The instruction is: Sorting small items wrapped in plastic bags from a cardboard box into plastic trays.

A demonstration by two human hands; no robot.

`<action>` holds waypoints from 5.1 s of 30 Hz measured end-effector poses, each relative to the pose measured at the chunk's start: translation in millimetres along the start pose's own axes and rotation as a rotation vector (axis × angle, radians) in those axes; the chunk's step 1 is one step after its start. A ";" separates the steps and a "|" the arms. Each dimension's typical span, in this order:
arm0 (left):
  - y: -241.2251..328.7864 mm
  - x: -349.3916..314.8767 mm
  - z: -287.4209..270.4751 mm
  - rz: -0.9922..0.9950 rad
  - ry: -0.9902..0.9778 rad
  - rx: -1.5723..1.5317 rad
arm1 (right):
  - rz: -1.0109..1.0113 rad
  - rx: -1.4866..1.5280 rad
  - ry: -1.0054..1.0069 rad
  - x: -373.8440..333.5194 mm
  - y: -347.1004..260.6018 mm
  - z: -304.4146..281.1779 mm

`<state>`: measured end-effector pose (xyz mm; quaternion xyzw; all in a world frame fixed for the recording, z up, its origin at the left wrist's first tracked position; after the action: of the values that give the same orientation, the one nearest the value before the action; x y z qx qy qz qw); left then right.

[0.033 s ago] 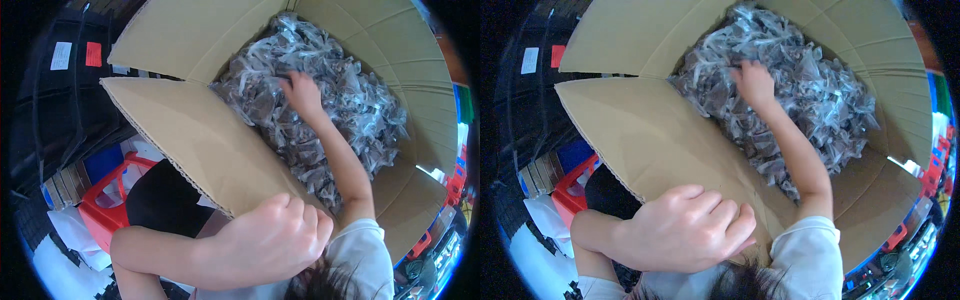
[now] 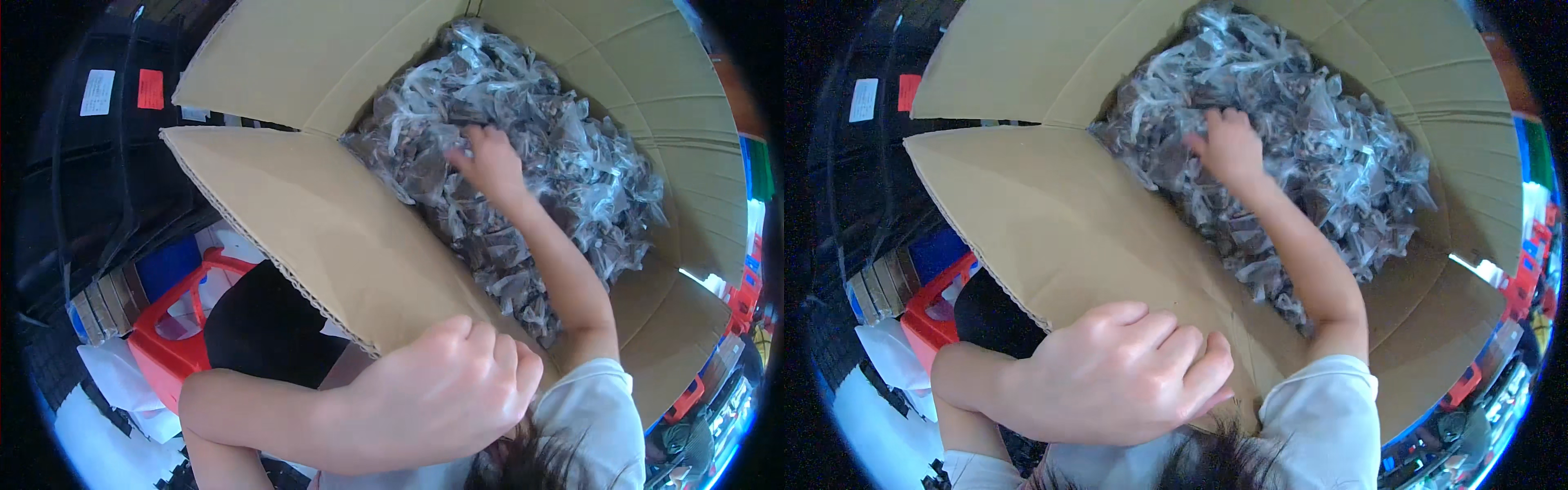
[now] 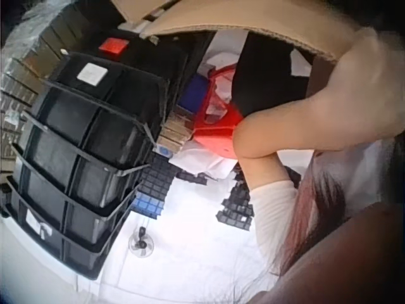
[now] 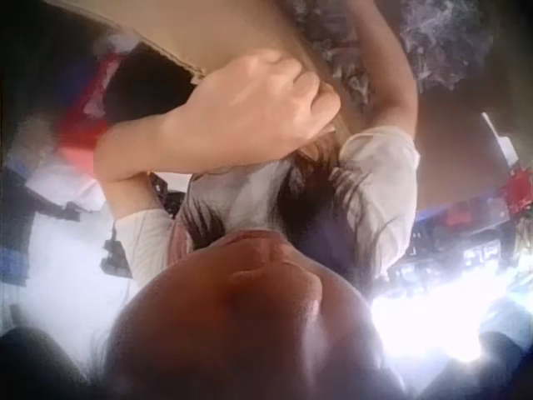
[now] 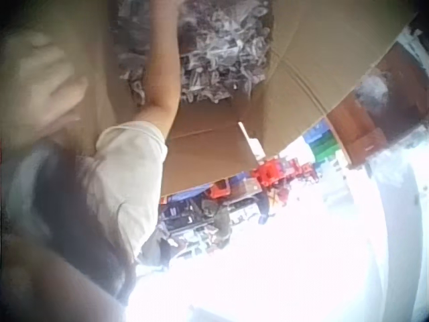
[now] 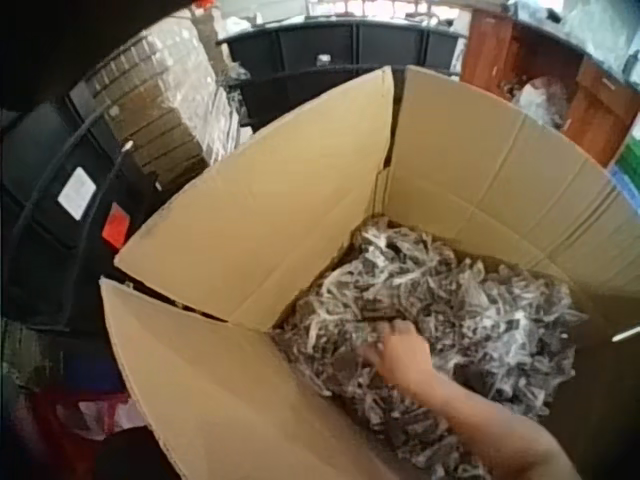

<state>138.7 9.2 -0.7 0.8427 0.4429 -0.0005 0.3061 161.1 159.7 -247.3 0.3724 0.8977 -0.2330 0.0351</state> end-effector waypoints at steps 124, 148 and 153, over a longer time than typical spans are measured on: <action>0.5 1.8 2.3 -0.040 -0.091 -0.037 | 0.079 0.399 0.224 -30.4 -3.2 29.1; 9.7 20.8 -21.4 -0.090 -0.193 -0.056 | 0.029 0.518 0.207 -121.1 46.3 -32.2; 46.2 2.7 -12.4 0.280 0.250 -0.627 | -0.033 0.105 -0.131 -165.5 55.3 24.6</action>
<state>171.4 -1.7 32.5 0.7539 0.3358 0.2805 0.4902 315.5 74.7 -251.7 0.3429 0.8859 -0.3043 0.0704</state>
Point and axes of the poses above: each hand's wrist, its own x-axis towards the middle knuckle, its own z-axis out of the palm, y = z × x, the point moved 5 cm from there along x, towards the middle knuckle, and after that the axes turned 13 degrees about -y, right-handed, at the moved point
